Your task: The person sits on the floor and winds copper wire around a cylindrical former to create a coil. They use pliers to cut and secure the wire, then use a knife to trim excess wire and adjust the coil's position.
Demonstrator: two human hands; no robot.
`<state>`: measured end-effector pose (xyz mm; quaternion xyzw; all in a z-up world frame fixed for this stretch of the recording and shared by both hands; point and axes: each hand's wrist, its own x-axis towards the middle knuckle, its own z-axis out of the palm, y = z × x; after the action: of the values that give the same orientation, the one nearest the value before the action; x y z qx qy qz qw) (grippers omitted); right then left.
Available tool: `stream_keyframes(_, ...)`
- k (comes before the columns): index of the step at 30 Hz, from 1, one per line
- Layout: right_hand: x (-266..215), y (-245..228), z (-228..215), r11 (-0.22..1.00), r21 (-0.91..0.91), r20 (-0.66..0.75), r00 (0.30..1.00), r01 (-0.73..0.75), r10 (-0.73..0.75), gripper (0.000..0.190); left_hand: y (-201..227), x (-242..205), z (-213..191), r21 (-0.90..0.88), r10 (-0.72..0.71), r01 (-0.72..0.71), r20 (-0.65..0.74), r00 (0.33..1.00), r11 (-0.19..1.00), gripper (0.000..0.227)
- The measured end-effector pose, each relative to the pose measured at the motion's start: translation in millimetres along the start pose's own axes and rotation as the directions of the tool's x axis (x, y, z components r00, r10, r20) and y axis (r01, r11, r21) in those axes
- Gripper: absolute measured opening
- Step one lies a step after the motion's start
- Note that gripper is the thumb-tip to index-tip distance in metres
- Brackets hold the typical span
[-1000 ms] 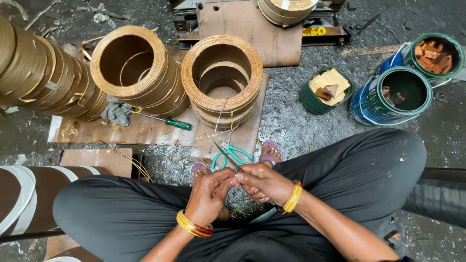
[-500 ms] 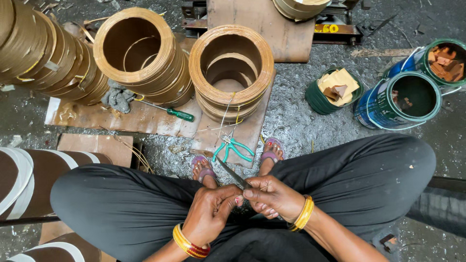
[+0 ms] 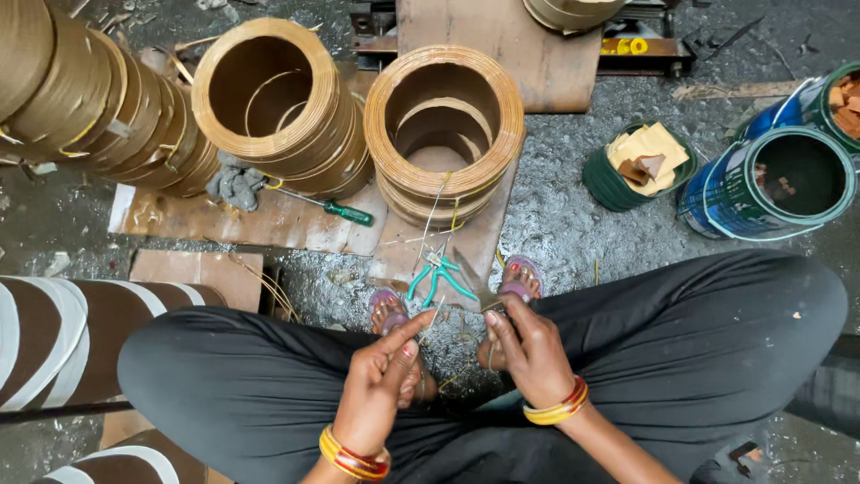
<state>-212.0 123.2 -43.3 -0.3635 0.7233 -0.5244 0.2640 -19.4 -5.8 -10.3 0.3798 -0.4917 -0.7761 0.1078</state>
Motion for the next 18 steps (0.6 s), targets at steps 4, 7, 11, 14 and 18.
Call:
stream_keyframes(4,-20.6,-10.1,11.4,0.924,-0.261,-0.111,0.942,0.279,-0.316,0.008,-1.1,5.5,-3.8,-0.200,-0.115,0.126,0.067,0.991,0.972,0.050)
stream_keyframes(7,-14.8,-8.7,13.9,0.811,-0.326,0.079,0.868,0.487,-0.490,0.010,3.1,10.8,-4.8,-0.319,-0.086,0.135,0.165,0.983,0.938,0.049)
stream_keyframes(11,33.0,39.5,3.0,0.771,-0.635,-0.088,0.996,-0.049,-0.009,0.013,-2.2,28.4,-7.0,-0.371,-0.131,0.191,0.181,0.975,0.909,0.046)
stream_keyframes(14,79.0,104.2,-9.4,0.678,-0.688,-0.227,0.964,-0.261,0.141,0.020,-9.0,62.8,-10.9,-0.171,-0.157,0.170,0.089,0.984,0.971,0.040)
stream_keyframes(18,125.9,176.0,2.2,0.482,-0.814,-0.266,0.945,-0.325,0.188,0.014,-31.8,132.9,-3.1,0.059,-0.079,0.073,0.089,0.993,0.996,0.029)
